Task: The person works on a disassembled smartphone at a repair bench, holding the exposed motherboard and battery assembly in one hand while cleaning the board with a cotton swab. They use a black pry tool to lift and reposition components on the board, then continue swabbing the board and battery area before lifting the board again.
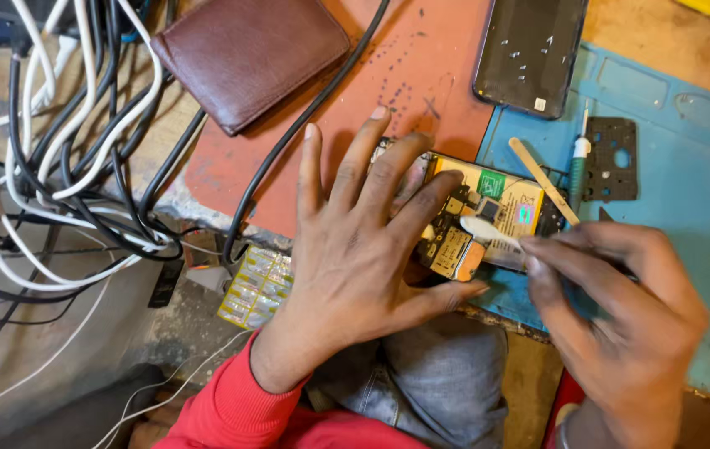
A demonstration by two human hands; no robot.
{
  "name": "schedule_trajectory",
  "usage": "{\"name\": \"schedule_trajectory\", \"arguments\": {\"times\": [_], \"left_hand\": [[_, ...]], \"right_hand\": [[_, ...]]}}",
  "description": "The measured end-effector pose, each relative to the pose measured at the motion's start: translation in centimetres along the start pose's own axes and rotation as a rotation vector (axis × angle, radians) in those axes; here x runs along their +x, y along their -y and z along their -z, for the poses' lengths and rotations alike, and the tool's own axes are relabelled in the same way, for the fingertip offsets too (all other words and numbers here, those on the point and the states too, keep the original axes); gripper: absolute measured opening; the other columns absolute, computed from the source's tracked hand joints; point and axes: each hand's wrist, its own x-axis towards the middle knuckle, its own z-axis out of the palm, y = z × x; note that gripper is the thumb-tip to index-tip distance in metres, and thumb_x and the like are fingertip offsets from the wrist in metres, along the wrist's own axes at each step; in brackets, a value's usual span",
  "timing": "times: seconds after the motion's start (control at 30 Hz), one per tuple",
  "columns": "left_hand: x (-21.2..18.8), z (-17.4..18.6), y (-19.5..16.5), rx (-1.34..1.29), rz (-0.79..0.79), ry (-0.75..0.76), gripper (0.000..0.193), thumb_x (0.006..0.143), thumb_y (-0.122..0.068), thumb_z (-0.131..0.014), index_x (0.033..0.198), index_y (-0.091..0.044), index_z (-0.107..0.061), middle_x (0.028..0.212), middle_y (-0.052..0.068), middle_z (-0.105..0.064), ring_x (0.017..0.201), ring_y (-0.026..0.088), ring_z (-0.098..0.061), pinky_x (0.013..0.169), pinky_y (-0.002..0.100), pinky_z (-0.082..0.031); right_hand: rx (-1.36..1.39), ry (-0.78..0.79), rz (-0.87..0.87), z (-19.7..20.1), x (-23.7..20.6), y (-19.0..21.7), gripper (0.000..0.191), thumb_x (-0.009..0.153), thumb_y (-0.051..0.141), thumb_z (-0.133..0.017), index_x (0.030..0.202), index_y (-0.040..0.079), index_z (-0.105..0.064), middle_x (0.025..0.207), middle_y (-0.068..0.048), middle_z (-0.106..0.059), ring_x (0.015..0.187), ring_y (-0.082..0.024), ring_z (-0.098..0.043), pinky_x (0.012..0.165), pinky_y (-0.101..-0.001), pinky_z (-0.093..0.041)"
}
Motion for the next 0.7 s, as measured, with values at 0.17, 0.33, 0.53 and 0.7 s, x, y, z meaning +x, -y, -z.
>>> {"name": "schedule_trajectory", "arguments": {"times": [0.17, 0.33, 0.53, 0.7], "left_hand": [[0.07, 0.06, -0.07, 0.013, -0.008, -0.005, 0.082, 0.083, -0.074, -0.069, 0.138, -0.013, -0.066, 0.150, 0.013, -0.047, 0.153, 0.039, -0.030, 0.126, 0.070, -0.003], [0.04, 0.13, -0.10, 0.015, -0.012, -0.004, 0.083, 0.083, -0.075, -0.068, 0.139, -0.013, -0.066, 0.149, 0.013, -0.048, 0.153, 0.040, -0.030, 0.126, 0.070, -0.004], [0.00, 0.21, -0.03, 0.016, -0.007, 0.000, 0.081, 0.084, -0.073, -0.070, 0.138, -0.013, -0.066, 0.149, 0.013, -0.048, 0.153, 0.039, -0.030, 0.126, 0.069, -0.004], [0.01, 0.32, -0.01, 0.012, -0.006, 0.003, 0.081, 0.084, -0.073, -0.070, 0.138, -0.012, -0.066, 0.150, 0.013, -0.048, 0.154, 0.039, -0.030, 0.126, 0.069, -0.004]], "right_hand": [[0.001, -0.040, -0.025, 0.05, -0.45, 0.02, 0.018, 0.100, -0.004, -0.080, 0.116, 0.002, -0.075, 0.109, -0.012, -0.063, 0.091, -0.017, -0.066, 0.082, -0.0254, -0.054], [-0.027, -0.038, -0.032, -0.19, -0.41, 0.31, 0.016, 0.101, -0.005, -0.079, 0.116, 0.000, -0.075, 0.110, -0.012, -0.064, 0.094, -0.016, -0.067, 0.085, -0.0256, -0.054], [0.065, -0.042, -0.121, -0.39, 0.08, 0.64, 0.022, 0.093, -0.003, -0.078, 0.114, 0.001, -0.074, 0.108, -0.012, -0.063, 0.087, -0.016, -0.066, 0.077, -0.0253, -0.053], [0.040, -0.015, -0.059, -0.35, 0.05, 0.67, 0.024, 0.091, -0.004, -0.081, 0.114, 0.002, -0.075, 0.107, -0.011, -0.063, 0.087, -0.016, -0.066, 0.077, -0.0250, -0.053]]}}
